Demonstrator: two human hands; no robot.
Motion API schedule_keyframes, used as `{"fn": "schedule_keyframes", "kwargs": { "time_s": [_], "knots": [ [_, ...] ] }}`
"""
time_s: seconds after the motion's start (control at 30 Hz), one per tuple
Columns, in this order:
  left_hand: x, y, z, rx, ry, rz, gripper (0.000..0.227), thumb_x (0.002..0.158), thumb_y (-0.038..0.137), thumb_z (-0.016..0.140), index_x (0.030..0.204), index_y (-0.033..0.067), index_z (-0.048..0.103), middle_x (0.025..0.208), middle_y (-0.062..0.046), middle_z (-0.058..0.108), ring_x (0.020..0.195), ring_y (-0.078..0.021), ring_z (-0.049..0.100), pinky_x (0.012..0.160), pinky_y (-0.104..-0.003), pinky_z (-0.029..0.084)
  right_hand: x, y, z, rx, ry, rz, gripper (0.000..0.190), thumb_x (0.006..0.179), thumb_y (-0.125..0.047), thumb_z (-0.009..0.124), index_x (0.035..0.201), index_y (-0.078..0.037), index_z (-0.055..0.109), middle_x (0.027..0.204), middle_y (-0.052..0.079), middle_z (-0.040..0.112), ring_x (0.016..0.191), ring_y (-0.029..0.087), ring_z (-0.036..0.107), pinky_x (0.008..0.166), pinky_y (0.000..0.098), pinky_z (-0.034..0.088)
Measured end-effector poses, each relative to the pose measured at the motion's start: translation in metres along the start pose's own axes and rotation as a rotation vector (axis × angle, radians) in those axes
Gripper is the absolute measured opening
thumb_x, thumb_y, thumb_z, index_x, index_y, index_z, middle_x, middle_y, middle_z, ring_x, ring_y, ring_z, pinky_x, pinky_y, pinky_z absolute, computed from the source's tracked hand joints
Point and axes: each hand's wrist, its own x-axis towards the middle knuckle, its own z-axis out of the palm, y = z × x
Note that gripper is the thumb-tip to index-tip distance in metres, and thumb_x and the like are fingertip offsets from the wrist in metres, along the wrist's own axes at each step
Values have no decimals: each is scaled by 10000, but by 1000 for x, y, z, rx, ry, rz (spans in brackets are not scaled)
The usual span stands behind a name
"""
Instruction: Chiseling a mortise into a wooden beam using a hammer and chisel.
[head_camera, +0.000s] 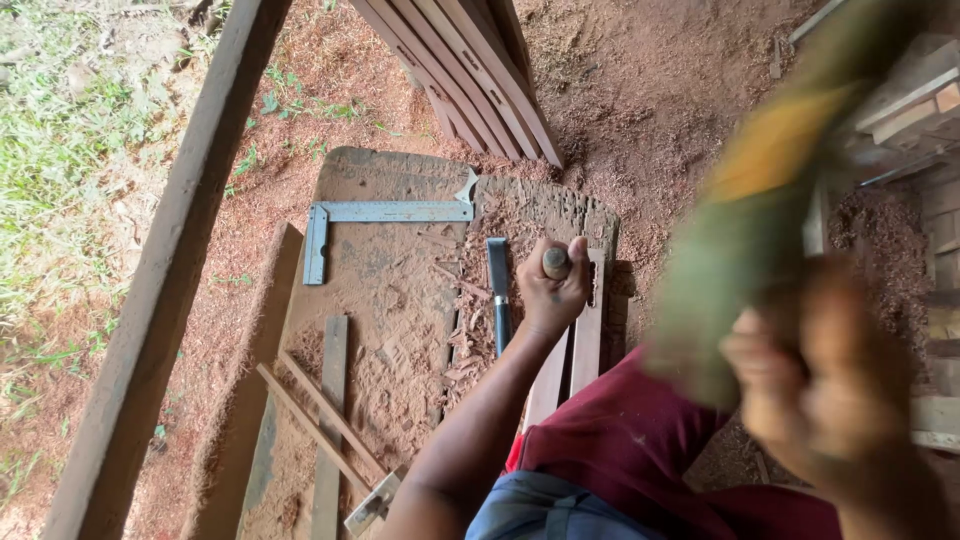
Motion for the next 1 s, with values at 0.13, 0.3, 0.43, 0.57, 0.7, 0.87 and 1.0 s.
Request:
{"fn": "schedule_keyframes", "kwargs": {
  "time_s": [0.13,0.3,0.43,0.57,0.7,0.87,1.0],
  "knots": [
    [-1,-2,0,-34,63,290,398,874,241,740,1212,47,659,1109,-138,741,987,-225,748,1007,-355,596,12,-9,50,-170,-403,-225,517,938,-173,694,1425,-182,521,658,-14,610,453,119,521,336,223,503],
    [2,-14,7,168,8,278,367,1075,306,448,1120,-12,627,749,-82,630,531,-160,583,429,-288,486,15,-8,32,-94,-271,-161,556,992,-194,633,1519,-98,484,818,130,668,409,149,513,333,299,505],
    [-1,7,2,-6,-16,32,345,958,344,689,756,172,469,653,33,490,532,-97,420,435,-291,335,14,-10,-3,-97,59,-81,559,1058,-125,677,1554,99,548,1234,284,720,1021,470,684,896,538,522],
    [-8,-23,7,48,-74,-32,172,914,188,630,1016,81,543,809,-50,607,653,-144,567,495,-268,494,2,2,41,184,51,-112,382,969,13,597,1315,56,442,785,131,564,652,249,558,645,372,528],
    [-2,-7,10,-153,-435,109,177,950,320,628,1058,179,634,841,81,537,755,-70,505,732,-265,436,-9,0,61,-93,-287,-167,621,893,-215,743,1479,-143,551,718,11,664,545,207,574,605,423,551],
    [-1,4,12,67,-79,127,378,999,411,572,1115,78,437,666,-25,547,533,-139,517,466,-337,439,6,-6,8,-43,-71,-98,573,1006,-198,646,1521,-9,483,1037,209,690,704,275,622,611,400,521],
    [-5,8,13,-4,-98,8,345,966,371,668,773,159,475,631,17,511,514,-92,446,416,-273,373,14,-12,8,560,105,-225,626,1042,-111,511,1597,-155,224,1078,11,440,749,68,445,588,198,496]
  ]
}}
